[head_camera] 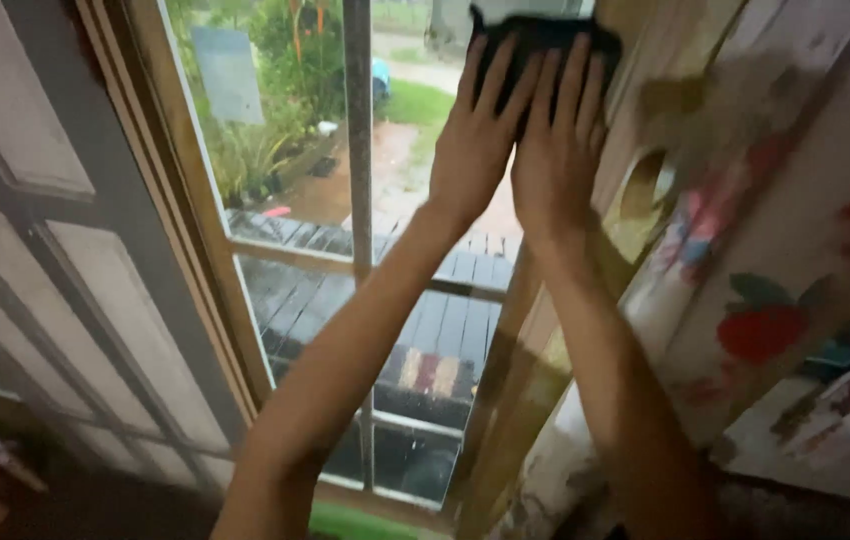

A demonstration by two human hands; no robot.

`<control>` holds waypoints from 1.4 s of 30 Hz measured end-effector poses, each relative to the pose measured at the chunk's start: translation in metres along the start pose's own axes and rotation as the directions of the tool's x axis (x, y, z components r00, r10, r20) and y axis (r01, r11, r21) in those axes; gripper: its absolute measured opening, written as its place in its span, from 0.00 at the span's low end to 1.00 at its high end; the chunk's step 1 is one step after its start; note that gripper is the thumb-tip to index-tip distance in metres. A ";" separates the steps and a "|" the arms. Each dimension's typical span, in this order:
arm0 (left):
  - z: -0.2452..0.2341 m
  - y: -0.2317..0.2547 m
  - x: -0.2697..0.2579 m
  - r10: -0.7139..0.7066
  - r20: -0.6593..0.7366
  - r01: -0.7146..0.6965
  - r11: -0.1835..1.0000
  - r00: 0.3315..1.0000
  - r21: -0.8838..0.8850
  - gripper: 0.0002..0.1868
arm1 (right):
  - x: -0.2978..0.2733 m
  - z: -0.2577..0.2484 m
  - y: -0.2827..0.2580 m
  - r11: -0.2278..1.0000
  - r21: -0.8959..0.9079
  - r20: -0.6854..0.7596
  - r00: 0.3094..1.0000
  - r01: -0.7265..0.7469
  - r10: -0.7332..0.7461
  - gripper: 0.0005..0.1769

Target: The person wipes a multi-pane glass door with a dark cloth, moving methodically across each pane from bottom to top and side to side. The person handles the cloth and the glass door throughout the task.

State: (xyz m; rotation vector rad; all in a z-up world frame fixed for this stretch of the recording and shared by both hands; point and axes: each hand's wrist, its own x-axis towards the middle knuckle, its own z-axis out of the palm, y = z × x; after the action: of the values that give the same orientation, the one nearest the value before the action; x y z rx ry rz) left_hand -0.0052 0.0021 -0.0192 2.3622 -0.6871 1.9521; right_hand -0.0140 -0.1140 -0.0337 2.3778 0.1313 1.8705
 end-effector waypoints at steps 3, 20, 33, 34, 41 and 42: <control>0.001 0.020 -0.059 0.005 0.026 -0.002 0.993 1.000 -0.121 0.32 | -0.054 -0.016 -0.016 0.999 0.029 0.122 0.992 -0.016 0.013 0.30; 0.022 0.066 -0.180 -0.129 -0.017 0.118 0.949 0.992 -0.293 0.37 | -0.172 0.000 -0.030 0.994 0.076 -0.106 0.992 0.082 -0.074 0.21; 0.010 -0.062 0.019 -0.064 -0.190 0.068 0.998 0.980 0.013 0.40 | 0.054 0.003 -0.054 0.999 -0.032 -0.319 0.947 0.022 -0.031 0.19; 0.005 -0.060 0.008 -0.069 -0.156 0.067 0.998 0.985 -0.022 0.35 | 0.045 0.005 -0.055 0.997 -0.079 -0.282 0.958 0.023 -0.044 0.21; -0.014 -0.031 -0.115 -0.109 -0.023 0.105 0.986 0.994 -0.132 0.39 | -0.068 0.006 -0.089 0.989 0.116 -0.086 0.993 0.095 -0.085 0.32; -0.001 -0.026 -0.139 -0.107 -0.029 0.102 0.986 0.994 -0.133 0.39 | -0.089 0.007 -0.092 0.989 0.113 -0.091 0.992 0.094 -0.084 0.32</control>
State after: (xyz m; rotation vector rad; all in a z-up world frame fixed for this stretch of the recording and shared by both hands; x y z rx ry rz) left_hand -0.0156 0.0720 -0.1421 2.2342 -0.6536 1.8426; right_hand -0.0279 -0.0357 -0.1341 2.3215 0.3584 1.9747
